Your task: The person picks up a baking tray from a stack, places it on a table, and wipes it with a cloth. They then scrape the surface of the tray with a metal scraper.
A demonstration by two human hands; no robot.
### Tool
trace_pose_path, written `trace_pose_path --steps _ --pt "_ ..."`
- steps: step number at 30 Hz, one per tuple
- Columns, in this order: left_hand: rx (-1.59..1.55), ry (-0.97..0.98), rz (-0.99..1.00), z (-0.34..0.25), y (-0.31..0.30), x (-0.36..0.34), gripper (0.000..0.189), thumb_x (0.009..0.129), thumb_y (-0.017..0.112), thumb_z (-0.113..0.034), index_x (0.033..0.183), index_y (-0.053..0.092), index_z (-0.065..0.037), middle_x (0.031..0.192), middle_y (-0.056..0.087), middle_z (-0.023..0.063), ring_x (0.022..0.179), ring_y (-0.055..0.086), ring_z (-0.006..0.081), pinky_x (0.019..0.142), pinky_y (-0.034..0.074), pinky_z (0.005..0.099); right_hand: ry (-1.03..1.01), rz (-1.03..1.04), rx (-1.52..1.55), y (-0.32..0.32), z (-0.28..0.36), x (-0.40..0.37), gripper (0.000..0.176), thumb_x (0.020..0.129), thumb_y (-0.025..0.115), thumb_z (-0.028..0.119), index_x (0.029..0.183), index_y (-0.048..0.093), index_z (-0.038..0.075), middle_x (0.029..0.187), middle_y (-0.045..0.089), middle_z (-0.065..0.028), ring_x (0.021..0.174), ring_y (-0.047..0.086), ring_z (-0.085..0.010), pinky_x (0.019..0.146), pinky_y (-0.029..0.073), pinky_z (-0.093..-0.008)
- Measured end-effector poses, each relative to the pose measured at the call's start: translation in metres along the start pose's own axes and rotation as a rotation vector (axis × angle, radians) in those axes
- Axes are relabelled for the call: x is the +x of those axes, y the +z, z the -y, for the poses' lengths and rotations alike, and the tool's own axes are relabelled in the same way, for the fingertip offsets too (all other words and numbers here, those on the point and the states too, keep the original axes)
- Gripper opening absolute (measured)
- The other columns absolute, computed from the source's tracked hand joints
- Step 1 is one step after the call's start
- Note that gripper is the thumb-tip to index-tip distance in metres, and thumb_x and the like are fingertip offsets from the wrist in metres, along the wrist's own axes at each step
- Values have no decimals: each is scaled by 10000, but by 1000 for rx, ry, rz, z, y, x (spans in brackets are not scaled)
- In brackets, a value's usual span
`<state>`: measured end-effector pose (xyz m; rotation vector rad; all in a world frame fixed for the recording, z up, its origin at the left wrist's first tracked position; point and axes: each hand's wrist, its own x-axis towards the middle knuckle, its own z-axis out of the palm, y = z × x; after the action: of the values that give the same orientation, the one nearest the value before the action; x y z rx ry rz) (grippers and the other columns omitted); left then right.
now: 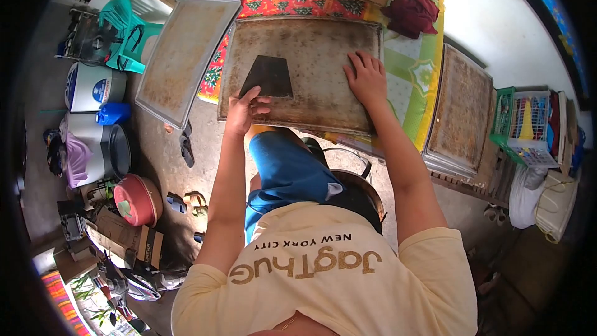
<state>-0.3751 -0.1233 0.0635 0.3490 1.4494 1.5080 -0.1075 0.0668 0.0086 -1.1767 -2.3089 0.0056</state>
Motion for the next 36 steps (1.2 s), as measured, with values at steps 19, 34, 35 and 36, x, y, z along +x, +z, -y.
trace_pose_path --steps 19,34,35,36 --pt "592 -144 147 -7 18 5 104 801 646 -110 838 639 -13 665 628 43 546 582 121 464 444 259 -4 34 3 -2 1 1 377 926 585 379 1236 619 168 1264 588 -57 1183 541 -266 1030 392 -407" --pt "628 40 181 24 14 40 152 781 691 -169 800 640 -28 597 585 21 479 538 107 426 419 280 -6 23 4 -3 1 2 370 924 591 371 1234 621 171 1255 594 -50 1173 545 -260 1028 394 -403" --pt "630 43 191 23 14 40 153 776 694 -169 806 641 -29 598 585 21 480 538 106 427 421 279 -5 24 4 -3 2 2 369 924 592 372 1233 622 171 1256 593 -50 1174 544 -260 1027 394 -404" --pt "606 27 194 24 14 40 165 774 694 -173 816 644 -21 601 587 24 480 536 106 430 423 286 -4 25 4 -3 2 2 369 923 593 372 1232 622 172 1257 593 -49 1176 544 -260 1027 395 -404"
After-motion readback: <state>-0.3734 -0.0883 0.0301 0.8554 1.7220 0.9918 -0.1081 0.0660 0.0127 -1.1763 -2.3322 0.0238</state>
